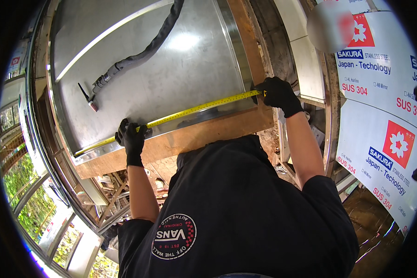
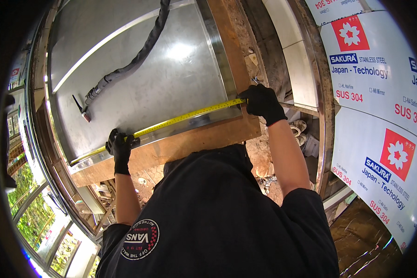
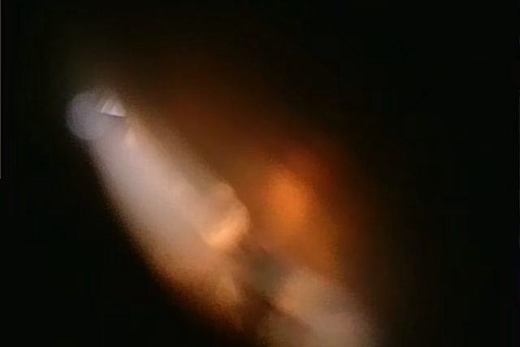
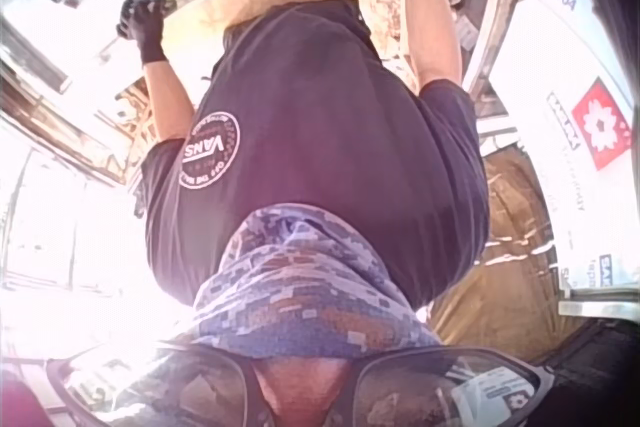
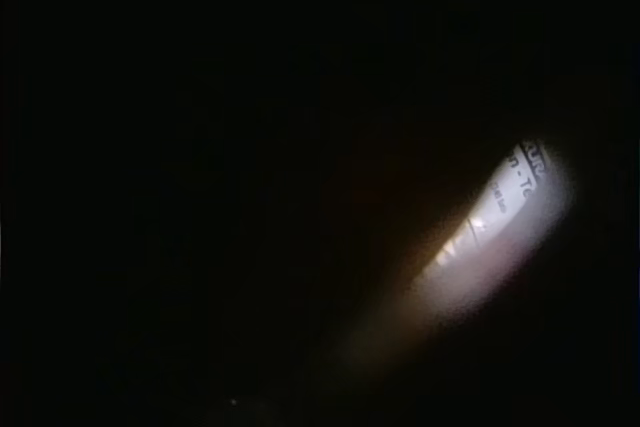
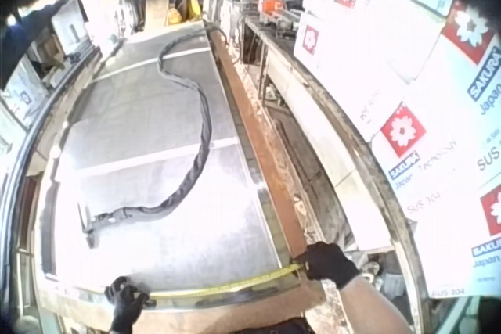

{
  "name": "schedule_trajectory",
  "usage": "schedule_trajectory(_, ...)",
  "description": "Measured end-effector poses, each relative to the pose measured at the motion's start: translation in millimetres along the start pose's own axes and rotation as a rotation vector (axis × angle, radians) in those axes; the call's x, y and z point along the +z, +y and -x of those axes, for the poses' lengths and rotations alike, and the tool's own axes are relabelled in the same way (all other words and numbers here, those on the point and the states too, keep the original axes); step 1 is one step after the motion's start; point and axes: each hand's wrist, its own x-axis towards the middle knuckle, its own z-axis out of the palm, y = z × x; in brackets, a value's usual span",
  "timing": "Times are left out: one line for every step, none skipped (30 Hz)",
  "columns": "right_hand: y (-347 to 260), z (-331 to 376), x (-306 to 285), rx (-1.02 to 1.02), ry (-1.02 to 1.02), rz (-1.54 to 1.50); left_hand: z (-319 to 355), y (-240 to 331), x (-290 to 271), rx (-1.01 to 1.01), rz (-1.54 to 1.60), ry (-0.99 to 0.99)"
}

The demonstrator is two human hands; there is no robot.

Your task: The person welds the edges of a large rectangular stainless steel pan using a handheld welding torch. They then measure the pan's dimensions with a tape measure.

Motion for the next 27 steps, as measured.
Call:
schedule_trajectory(1.2, -0.5, 1.8, 0.002, 0.004, 0.003, 0.1, -0.1, 0.3, 0.003, 0.001, -0.002)
schedule_trajectory(2.3, -0.2, 3.6, 0.004, 0.008, 0.006, -0.4, 0.1, 0.6, 0.008, 0.002, -0.004)
schedule_trajectory(4.4, -0.5, 5.8, -0.007, 0.03, 0.004, -2.2, -1.4, 2.1, 0.013, 0.004, -0.004)
schedule_trajectory(7.6, 0.2, 8.7, -0.016, 0.054, 0.003, -3.6, -1.9, 4.0, 0.029, -0.004, 0.007)
schedule_trajectory(11.1, 1.8, 11.6, -0.024, 0.08, 0.002, -4.0, -1.3, 6.1, 0.048, -0.011, 0.019)
schedule_trajectory(15.9, 3.4, 19.0, -0.01, 0.067, 0.004, -6.8, -2.8, 10.1, 0.067, -0.018, 0.04)
schedule_trajectory(18.3, 0.1, 26.3, -0.019, 0.068, 0.01, -4.1, -20.5, 22.4, 0.076, -0.016, 0.043)
schedule_trajectory(21.1, -7.4, 27.5, -0.028, 0.085, 0.023, -5.2, -36.2, 31.4, 0.09, -0.008, 0.063)
schedule_trajectory(21.4, -2.2, 28.2, 0.008, 0.09, 0.024, -6.2, -25.8, 28.8, 0.098, -0.057, 0.038)
schedule_trajectory(31.2, -1.6, 38.2, 0.062, -0.022, 0.074, -3.0, -10.7, 24.1, 0.107, -0.102, 0.041)
schedule_trajectory(22.0, -7.1, 33.8, 0.056, -0.098, 0.157, 4.8, -17.8, 26.3, 0.123, -0.151, 0.094)
schedule_trajectory(20.1, -19.6, 43.4, 0.062, -0.119, 0.123, 13.9, -39.5, 38.5, 0.069, -0.102, 0.102)
schedule_trajectory(15.2, -25.3, 53.3, 0.092, -0.098, 0.129, 20.2, -43.0, 41.6, 0.075, -0.043, 0.135)
schedule_trajectory(20.9, -15.1, 47.9, 0.09, -0.127, 0.021, 12.7, -18.2, 38.2, 0.098, 0.021, 0.266)
schedule_trajectory(15.1, -9.8, 37.4, 0.085, -0.148, 0.115, 6.8, -2.4, 23.2, 0.02, 0.09, 0.129)
schedule_trajectory(5.8, -7.1, 20.1, 0.09, -0.152, 0.063, 8.0, -1.9, 20.7, -0.012, 0.042, 0.097)
schedule_trajectory(5.9, -1.5, 17.9, 0.099, -0.102, 0.093, 2.9, 12.2, 11.3, -0.076, 0.097, 0.004)
schedule_trajectory(7.4, -0.5, 16.0, 0.102, -0.095, 0.083, 0.7, 10.4, 18.1, -0.048, 0.079, 0.029)
schedule_trajectory(6.1, -0.9, 12.3, 0.102, -0.108, 0.079, 1.1, 6.6, 22.5, -0.044, 0.087, 0.045)
schedule_trajectory(5.1, -1.7, 8.9, 0.103, -0.122, 0.074, -0.8, 3.8, 26.4, -0.039, 0.094, 0.058)
schedule_trajectory(3.6, -3.0, 7.2, 0.101, -0.123, 0.076, 0.5, 1.9, 26.9, -0.05, 0.103, 0.061)
schedule_trajectory(2.7, -4.1, 6.8, 0.101, -0.125, 0.077, 1.9, 0.3, 27.1, -0.06, 0.111, 0.062)
schedule_trajectory(1.5, -5.9, 7.1, 0.103, -0.128, 0.077, 3.1, -1.1, 26.9, -0.068, 0.119, 0.062)
schedule_trajectory(1.7, -6.4, 7.5, 0.102, -0.131, 0.081, 4.0, -0.9, 27.3, -0.062, 0.132, 0.07)
schedule_trajectory(1.9, -7.1, 7.9, 0.101, -0.135, 0.085, 4.9, -1.4, 27.1, -0.056, 0.145, 0.078)
schedule_trajectory(2.7, -8.4, 7.3, 0.1, -0.139, 0.088, 3.9, -1.7, 28.6, -0.049, 0.157, 0.085)
schedule_trajectory(1.3, -7.1, 6.9, 0.112, -0.146, 0.073, 4.7, -0.6, 28.5, -0.047, 0.148, 0.116)
